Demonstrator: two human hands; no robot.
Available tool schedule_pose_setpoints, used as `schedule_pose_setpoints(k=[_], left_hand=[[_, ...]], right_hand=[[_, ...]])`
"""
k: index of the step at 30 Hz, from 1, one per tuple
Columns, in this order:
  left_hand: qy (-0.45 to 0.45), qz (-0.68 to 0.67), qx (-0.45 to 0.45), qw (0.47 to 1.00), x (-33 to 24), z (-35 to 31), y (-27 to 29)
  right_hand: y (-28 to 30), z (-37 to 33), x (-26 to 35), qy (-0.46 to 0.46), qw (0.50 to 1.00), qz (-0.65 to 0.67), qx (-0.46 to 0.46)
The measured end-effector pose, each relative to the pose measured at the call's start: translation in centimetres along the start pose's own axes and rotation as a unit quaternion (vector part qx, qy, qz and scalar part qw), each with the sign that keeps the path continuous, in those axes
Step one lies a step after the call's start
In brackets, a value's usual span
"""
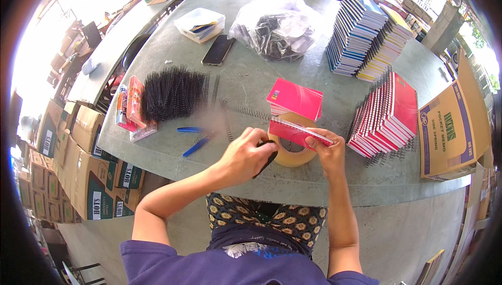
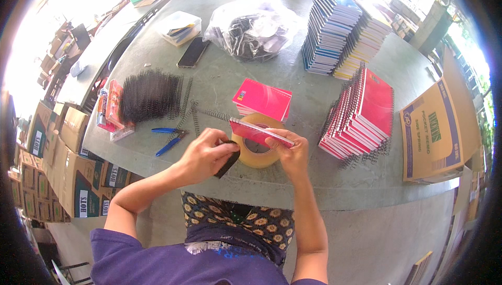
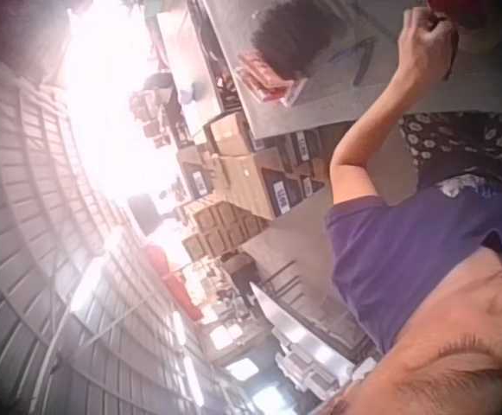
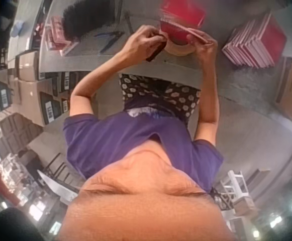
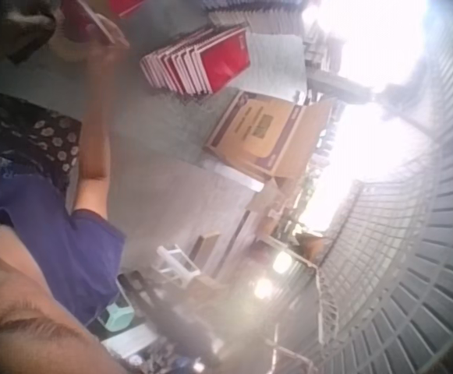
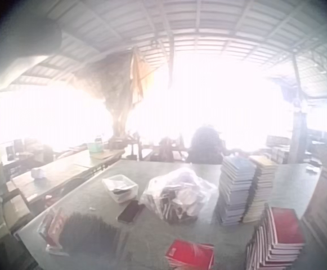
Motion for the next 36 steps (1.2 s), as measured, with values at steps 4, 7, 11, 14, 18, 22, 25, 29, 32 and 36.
schedule_pose_setpoints(k=[4,7,11,14,18,22,25,29,32,36], left_hand=[[0.068,0.032,-0.239,0.968,-0.5,3.5,5.5],[-0.021,0.001,-0.109,0.994,-1.2,3.7,2.2],[-0.021,0.056,-0.232,0.971,-2.2,5.1,5.9],[-0.024,0.013,-0.051,0.998,0.5,1.4,1.2],[-0.020,0.047,-0.137,0.989,-1.3,2.5,3.4],[-0.005,0.033,-0.041,0.999,-0.3,2.1,1.0],[-0.071,0.054,-0.066,0.994,-1.6,2.7,1.9],[-0.022,0.037,-0.099,0.994,-1.6,3.2,2.0],[-0.080,0.048,-0.062,0.994,-1.4,3.2,0.7],[-0.017,0.022,-0.190,0.981,-2.0,4.7,2.5]], right_hand=[[1.1,-0.3,-0.8,-0.015,1.000,-0.003,0.015],[0.7,-0.2,-1.0,0.002,0.999,-0.029,0.019],[1.0,-0.6,-1.5,0.016,1.000,0.011,-0.003],[0.4,-0.7,-0.5,-0.001,1.000,-0.011,0.020],[0.8,-0.9,-0.3,0.019,0.999,-0.015,0.047],[0.4,-0.8,-0.1,0.006,0.997,-0.008,0.070],[0.5,-0.4,0.3,0.023,0.997,-0.025,0.067],[0.5,-1.4,-1.1,-0.021,0.998,0.015,0.062],[0.6,-1.2,-0.5,-0.030,0.996,-0.054,0.063],[1.0,-1.5,-1.0,0.008,0.996,-0.051,0.070]])
Point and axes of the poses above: each hand's wrist, its own z-axis towards the middle knuckle, its own y-axis out of the back of the hand, x = y × z, the point moved 3 cm from there along z, towards the middle knuckle, and after that the axes turned 1 degree about -y, right-handed, at the moved point
